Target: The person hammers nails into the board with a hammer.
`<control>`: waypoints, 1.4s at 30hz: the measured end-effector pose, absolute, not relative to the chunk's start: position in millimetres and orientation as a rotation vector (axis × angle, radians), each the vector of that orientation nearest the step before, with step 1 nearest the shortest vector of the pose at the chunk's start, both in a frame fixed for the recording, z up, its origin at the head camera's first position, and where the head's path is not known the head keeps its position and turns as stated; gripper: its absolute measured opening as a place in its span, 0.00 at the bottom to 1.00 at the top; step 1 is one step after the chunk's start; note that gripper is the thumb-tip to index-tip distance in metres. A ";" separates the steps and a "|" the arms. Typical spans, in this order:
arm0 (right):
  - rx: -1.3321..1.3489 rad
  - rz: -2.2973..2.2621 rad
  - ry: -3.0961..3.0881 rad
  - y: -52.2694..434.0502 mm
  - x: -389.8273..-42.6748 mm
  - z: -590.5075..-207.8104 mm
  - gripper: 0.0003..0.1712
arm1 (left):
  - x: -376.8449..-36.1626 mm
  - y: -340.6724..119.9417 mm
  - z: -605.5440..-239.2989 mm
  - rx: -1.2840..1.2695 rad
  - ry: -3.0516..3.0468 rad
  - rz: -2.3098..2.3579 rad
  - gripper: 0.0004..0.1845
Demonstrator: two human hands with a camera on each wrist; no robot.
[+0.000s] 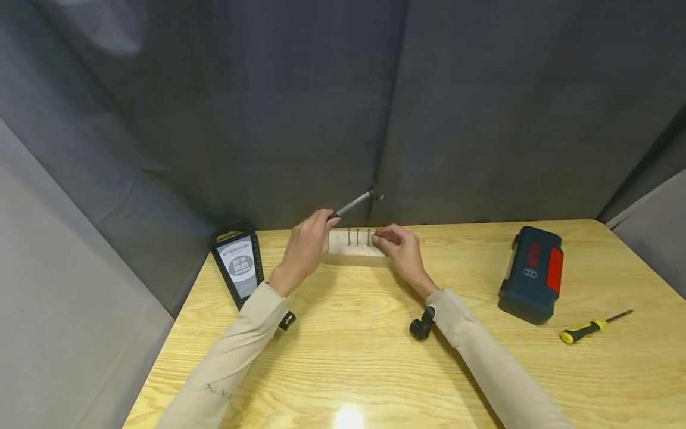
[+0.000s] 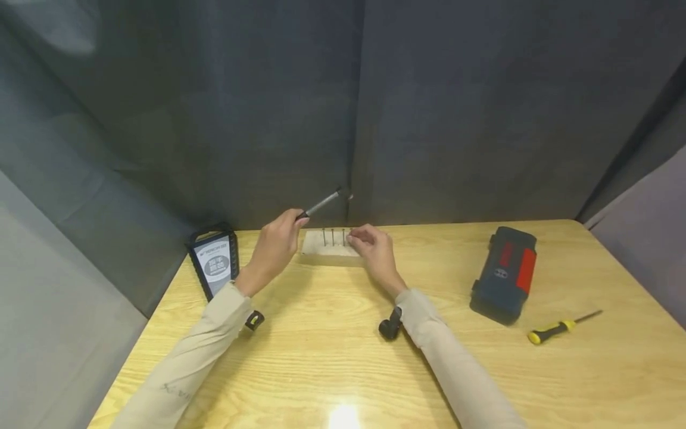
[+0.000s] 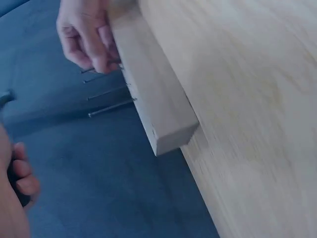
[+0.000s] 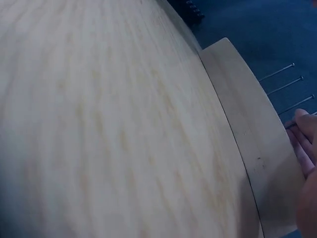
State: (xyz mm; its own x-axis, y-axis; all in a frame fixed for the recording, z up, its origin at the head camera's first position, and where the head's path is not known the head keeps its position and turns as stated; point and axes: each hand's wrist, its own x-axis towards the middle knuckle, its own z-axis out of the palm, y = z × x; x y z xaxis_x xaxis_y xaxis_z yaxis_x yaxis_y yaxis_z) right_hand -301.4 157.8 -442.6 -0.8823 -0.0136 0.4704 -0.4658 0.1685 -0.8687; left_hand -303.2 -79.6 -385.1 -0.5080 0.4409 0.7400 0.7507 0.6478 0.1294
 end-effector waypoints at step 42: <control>0.490 1.826 -2.135 171.8 -326.9 -467.7 0.09 | -297.9 -71.6 -403.8 -0.885 -2.337 -0.354 0.09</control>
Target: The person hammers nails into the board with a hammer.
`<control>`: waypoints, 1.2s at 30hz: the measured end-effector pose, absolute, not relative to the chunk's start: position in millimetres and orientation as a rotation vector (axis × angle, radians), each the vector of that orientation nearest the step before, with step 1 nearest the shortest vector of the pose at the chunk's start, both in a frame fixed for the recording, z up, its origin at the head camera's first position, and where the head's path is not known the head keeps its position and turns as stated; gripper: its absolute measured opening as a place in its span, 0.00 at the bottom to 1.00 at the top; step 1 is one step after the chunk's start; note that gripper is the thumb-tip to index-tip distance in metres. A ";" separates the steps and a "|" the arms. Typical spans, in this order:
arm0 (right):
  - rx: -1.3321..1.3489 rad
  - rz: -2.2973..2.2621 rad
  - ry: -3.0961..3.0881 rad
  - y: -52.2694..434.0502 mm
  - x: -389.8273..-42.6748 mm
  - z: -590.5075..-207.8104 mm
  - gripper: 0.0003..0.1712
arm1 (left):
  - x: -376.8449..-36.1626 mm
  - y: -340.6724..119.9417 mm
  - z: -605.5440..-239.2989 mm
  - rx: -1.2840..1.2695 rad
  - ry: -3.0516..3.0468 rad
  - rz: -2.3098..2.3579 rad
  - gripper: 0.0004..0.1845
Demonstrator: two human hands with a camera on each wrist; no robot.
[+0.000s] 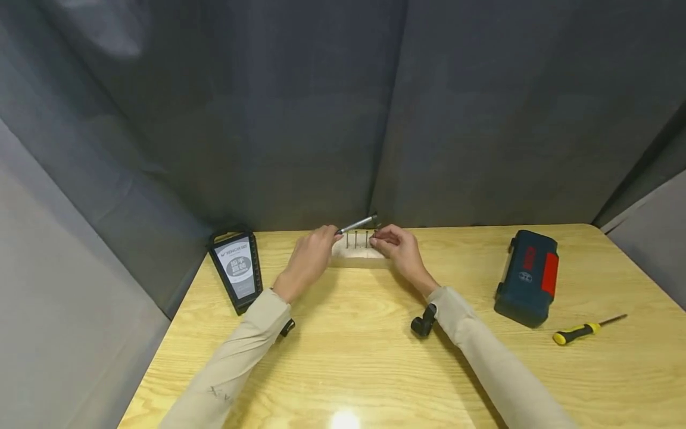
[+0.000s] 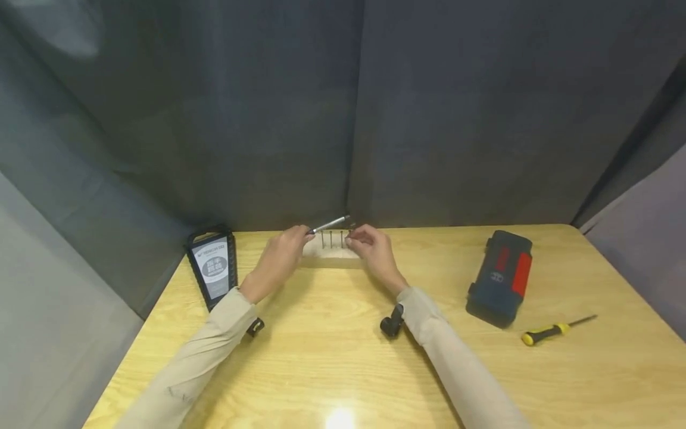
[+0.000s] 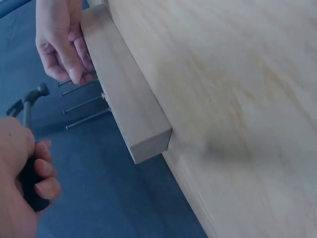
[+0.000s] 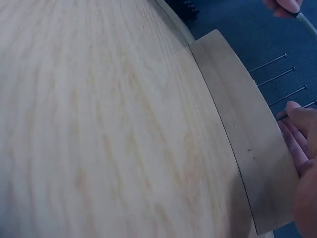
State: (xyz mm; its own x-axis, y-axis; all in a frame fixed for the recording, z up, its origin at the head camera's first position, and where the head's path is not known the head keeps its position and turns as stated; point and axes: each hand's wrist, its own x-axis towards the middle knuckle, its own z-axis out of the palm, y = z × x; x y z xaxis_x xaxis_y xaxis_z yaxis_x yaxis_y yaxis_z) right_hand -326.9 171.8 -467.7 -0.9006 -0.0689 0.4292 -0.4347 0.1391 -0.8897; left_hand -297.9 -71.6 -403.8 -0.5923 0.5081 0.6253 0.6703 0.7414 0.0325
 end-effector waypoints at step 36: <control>0.501 1.759 -2.143 168.8 -325.1 -467.3 0.07 | -300.2 -71.7 -405.6 -0.941 -2.270 -0.506 0.07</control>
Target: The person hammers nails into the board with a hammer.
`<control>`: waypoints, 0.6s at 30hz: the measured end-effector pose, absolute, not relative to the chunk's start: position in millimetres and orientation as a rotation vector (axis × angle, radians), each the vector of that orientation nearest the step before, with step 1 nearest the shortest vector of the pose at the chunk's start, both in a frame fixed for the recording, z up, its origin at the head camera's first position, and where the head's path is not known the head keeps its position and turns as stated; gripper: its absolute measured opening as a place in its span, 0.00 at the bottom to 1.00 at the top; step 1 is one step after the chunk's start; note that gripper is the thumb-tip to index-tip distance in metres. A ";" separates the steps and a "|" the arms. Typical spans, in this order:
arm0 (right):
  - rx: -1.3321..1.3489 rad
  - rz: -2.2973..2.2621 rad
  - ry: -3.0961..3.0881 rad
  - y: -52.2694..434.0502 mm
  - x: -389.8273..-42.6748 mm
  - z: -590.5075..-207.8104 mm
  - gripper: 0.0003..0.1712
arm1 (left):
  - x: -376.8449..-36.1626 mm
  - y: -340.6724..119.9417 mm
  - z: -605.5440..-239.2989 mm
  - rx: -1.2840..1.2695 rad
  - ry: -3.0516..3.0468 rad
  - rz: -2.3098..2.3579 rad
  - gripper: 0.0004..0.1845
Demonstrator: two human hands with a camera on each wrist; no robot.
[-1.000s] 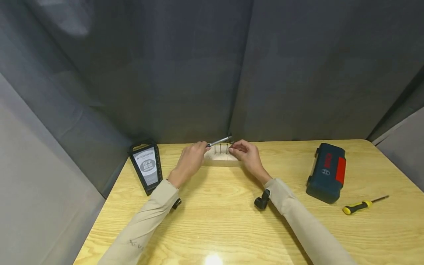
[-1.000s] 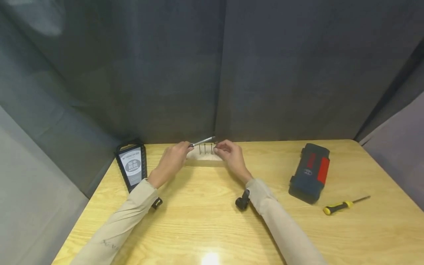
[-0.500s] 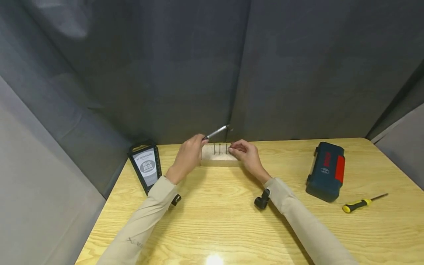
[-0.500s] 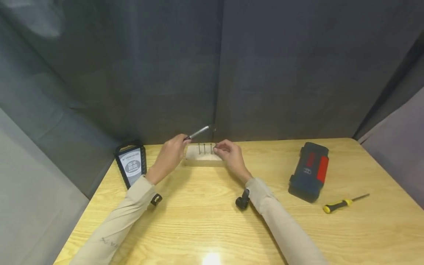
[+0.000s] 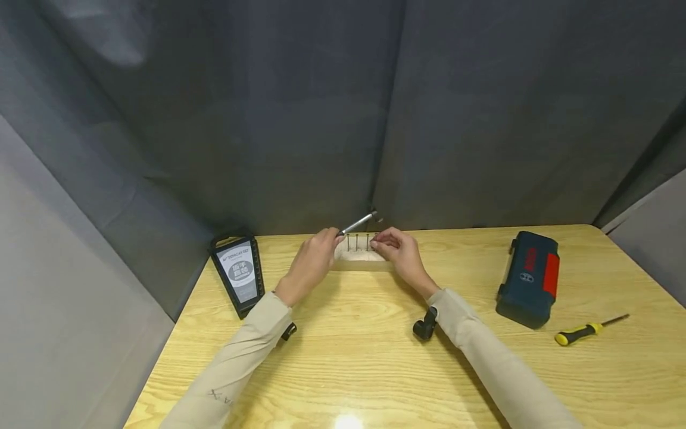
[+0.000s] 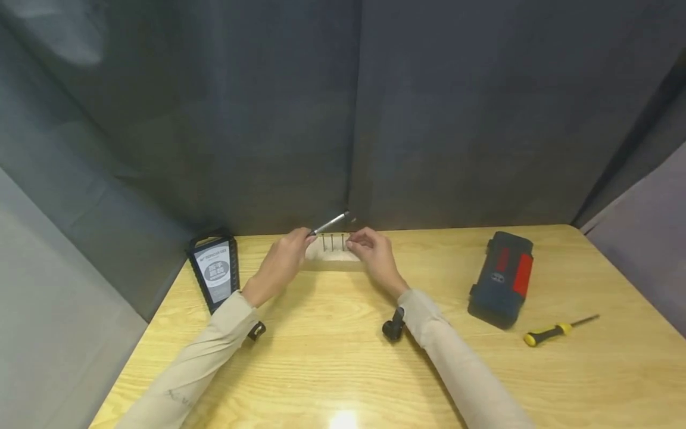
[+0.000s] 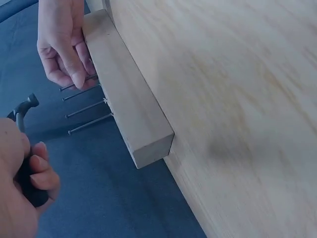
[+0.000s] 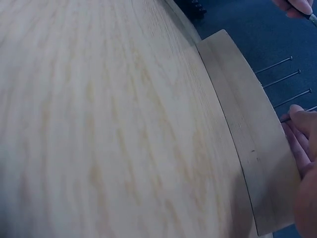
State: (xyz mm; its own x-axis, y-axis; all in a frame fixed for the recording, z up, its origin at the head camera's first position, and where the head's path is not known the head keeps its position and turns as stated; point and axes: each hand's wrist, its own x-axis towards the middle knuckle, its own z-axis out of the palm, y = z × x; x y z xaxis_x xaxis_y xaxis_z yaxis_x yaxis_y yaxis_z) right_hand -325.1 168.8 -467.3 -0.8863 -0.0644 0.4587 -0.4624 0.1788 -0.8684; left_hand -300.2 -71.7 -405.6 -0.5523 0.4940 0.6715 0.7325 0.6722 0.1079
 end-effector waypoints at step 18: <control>0.540 1.720 -2.149 166.4 -311.7 -448.4 0.07 | -304.5 -80.2 -377.8 -0.944 -2.196 -0.595 0.09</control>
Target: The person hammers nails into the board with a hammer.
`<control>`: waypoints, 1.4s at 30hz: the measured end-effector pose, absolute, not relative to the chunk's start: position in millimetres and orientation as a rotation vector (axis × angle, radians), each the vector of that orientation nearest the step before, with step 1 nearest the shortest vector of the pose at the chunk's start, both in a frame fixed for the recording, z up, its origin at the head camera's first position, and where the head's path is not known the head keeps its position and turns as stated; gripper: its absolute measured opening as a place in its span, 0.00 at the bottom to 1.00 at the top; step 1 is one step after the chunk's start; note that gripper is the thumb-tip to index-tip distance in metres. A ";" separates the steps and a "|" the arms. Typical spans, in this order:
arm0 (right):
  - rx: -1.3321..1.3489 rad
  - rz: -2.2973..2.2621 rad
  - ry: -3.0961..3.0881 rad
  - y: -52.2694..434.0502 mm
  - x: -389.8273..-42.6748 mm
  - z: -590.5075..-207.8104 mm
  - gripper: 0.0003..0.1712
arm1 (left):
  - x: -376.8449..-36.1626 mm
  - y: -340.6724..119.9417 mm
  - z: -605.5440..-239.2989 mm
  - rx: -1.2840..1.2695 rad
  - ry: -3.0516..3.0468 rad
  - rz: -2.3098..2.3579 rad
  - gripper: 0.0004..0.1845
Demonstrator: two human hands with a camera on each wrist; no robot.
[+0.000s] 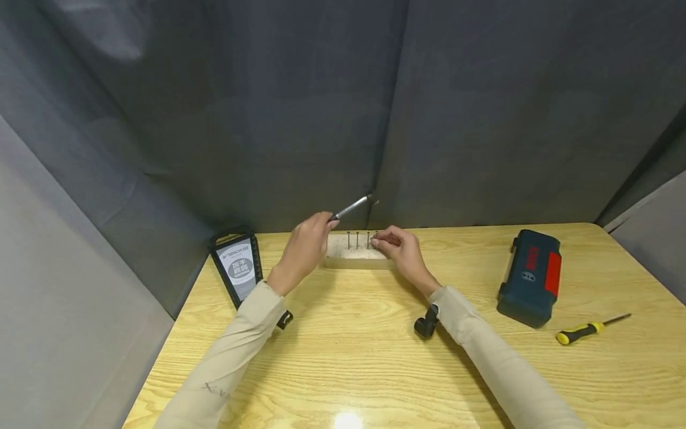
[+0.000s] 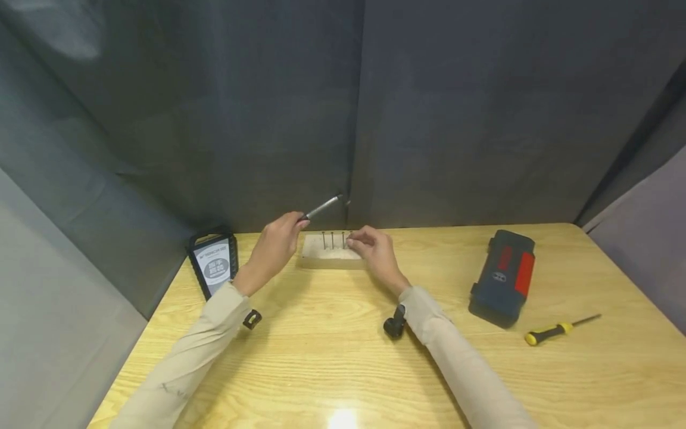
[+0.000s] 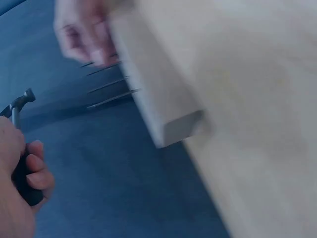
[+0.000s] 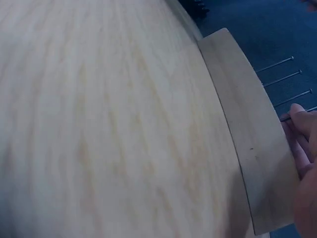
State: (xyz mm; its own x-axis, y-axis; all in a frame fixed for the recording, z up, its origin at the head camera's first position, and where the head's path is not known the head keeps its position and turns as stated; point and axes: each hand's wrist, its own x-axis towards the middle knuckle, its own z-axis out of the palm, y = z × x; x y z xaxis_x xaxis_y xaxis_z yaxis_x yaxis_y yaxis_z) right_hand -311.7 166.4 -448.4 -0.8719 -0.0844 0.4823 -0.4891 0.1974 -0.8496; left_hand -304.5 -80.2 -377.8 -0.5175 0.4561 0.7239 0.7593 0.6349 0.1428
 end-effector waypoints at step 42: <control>0.465 1.806 -2.163 172.8 -324.7 -467.5 0.10 | -303.8 -84.5 -392.5 -0.980 -2.263 -0.486 0.09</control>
